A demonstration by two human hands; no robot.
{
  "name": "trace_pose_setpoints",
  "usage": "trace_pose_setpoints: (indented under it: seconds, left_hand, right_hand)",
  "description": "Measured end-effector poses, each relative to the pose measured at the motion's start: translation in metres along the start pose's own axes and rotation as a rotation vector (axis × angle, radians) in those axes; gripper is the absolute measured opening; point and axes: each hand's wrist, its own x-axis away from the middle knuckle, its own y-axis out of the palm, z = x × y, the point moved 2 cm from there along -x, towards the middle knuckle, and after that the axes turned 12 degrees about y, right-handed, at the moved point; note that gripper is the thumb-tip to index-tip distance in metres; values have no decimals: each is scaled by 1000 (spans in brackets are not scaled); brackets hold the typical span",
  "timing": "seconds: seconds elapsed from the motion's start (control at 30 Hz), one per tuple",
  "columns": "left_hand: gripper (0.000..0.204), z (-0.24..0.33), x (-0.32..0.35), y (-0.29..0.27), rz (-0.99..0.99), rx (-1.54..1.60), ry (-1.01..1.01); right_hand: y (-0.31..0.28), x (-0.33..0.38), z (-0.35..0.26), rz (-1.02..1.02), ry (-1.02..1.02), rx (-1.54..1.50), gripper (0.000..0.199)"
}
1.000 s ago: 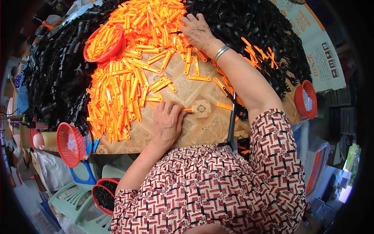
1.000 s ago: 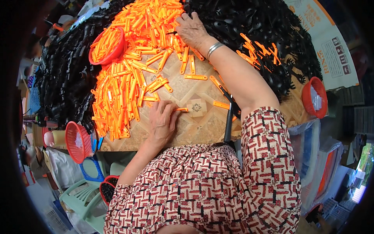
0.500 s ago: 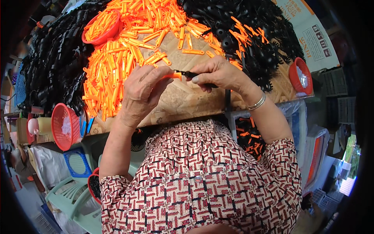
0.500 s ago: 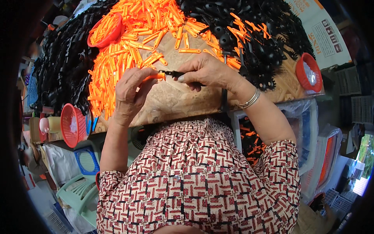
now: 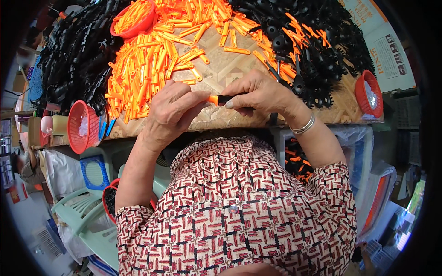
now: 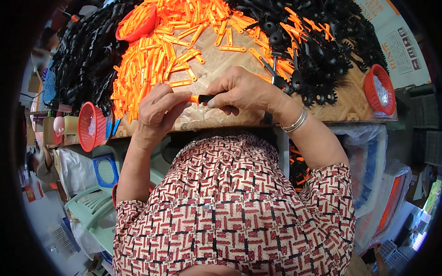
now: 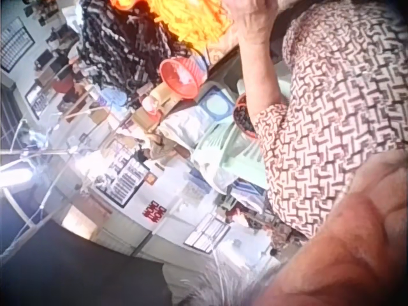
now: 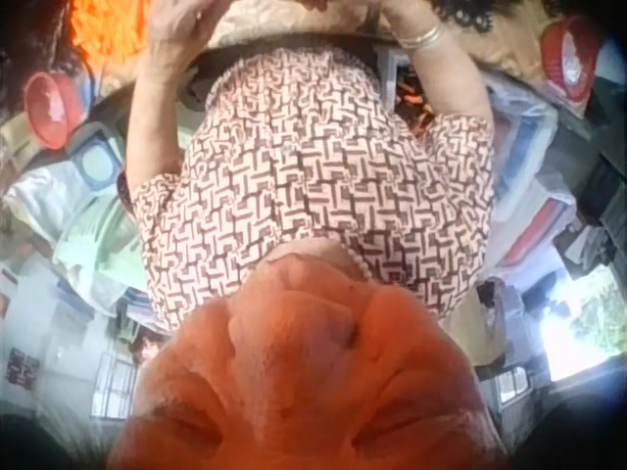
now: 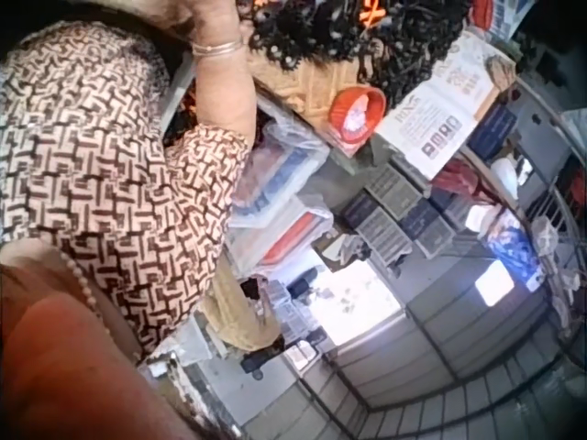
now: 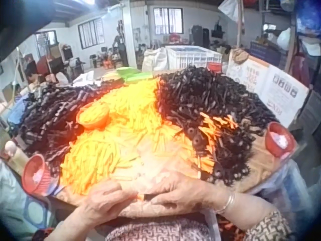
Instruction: The person assembles garden weeding tools by inserting orange plastic handles into black metal heads. They use a hammer to secure the connection between the handle and the head, then place the finished tools on the table. The process is repeated for multiple units.
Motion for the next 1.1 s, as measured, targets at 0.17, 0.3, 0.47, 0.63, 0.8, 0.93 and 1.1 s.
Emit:
trace_pose_setpoints:
  seconds: [0.17,0.3,0.47,0.63,0.8,0.93,1.1]
  left_hand:
    - [20,10,-5,0,-3,-45,-86]
    - [16,7,-4,13,48,-98,-136]
    - [16,3,10,21,39,-83,-39]
    - [29,7,20,15,-266,-18,30]
    - [31,-1,13,6,-250,25,20]
    - [34,-18,14,-4,-194,22,112]
    - [35,-25,31,7,-219,175,38]
  right_hand:
    - [1,-3,4,59,-169,163,17]
    - [4,0,6,435,-687,772,21]
    - [6,6,13,433,-698,843,24]
    - [28,9,52,301,-397,573,27]
    - [46,13,6,402,-264,703,32]
    - [41,11,12,371,-107,343,30]
    - [40,17,9,383,-53,331,27]
